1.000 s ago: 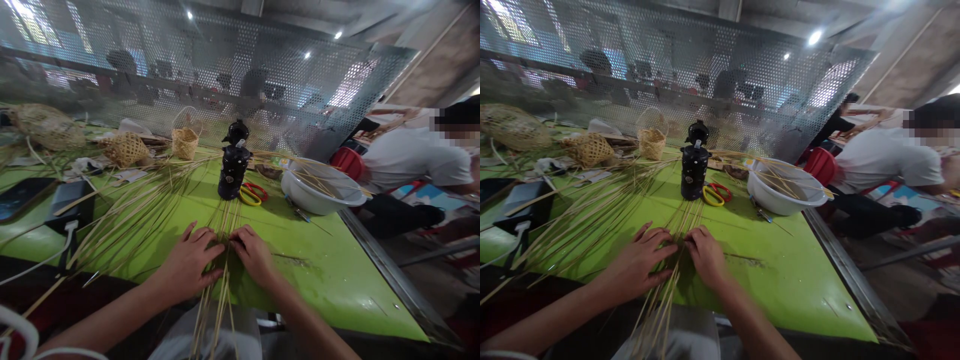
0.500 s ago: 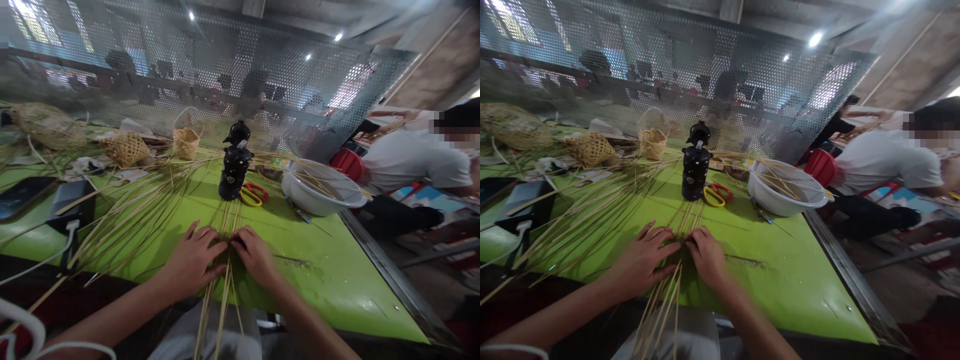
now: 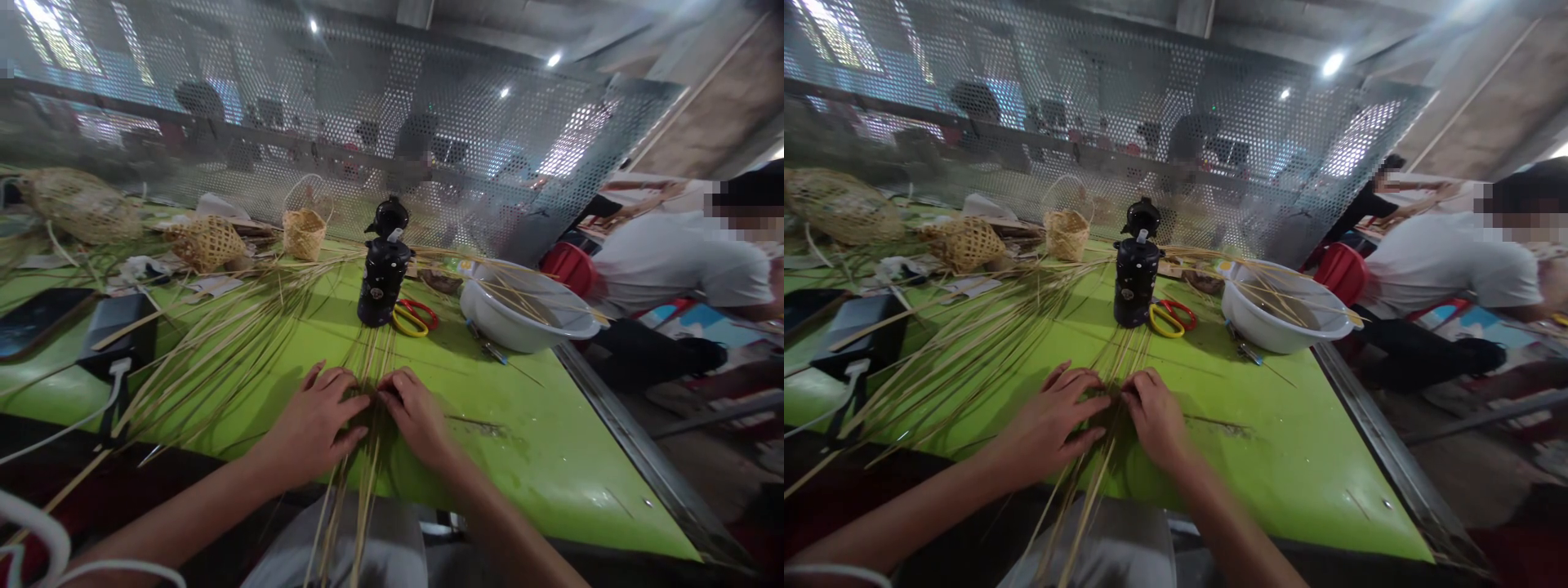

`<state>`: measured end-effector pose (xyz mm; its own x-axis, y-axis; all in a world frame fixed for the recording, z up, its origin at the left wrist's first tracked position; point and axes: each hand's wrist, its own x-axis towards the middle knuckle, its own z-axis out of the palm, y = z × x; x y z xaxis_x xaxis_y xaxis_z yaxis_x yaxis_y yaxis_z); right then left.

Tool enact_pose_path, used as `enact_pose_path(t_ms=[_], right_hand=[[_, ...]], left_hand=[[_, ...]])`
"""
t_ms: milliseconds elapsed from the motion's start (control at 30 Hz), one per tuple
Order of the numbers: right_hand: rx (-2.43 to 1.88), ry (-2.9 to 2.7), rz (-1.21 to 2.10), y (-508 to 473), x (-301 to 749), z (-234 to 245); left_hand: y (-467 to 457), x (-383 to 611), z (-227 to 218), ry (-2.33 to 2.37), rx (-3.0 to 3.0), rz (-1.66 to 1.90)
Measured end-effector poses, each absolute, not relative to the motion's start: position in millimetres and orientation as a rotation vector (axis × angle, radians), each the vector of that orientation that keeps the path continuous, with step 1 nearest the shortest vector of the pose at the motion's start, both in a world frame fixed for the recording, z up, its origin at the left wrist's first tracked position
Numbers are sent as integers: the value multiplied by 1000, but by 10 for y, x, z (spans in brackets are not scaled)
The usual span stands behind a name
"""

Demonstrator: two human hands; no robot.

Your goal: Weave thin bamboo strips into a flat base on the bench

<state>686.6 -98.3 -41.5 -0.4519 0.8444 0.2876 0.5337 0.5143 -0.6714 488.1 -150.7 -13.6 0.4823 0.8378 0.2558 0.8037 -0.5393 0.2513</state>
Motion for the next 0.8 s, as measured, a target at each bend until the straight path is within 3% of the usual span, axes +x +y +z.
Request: enact_pose_path(t_ms=[800], right_hand=[[-1097,-2172,668,-975,6883,-440]], left_hand=[[-1724,4772,-16,1294,2668,379]])
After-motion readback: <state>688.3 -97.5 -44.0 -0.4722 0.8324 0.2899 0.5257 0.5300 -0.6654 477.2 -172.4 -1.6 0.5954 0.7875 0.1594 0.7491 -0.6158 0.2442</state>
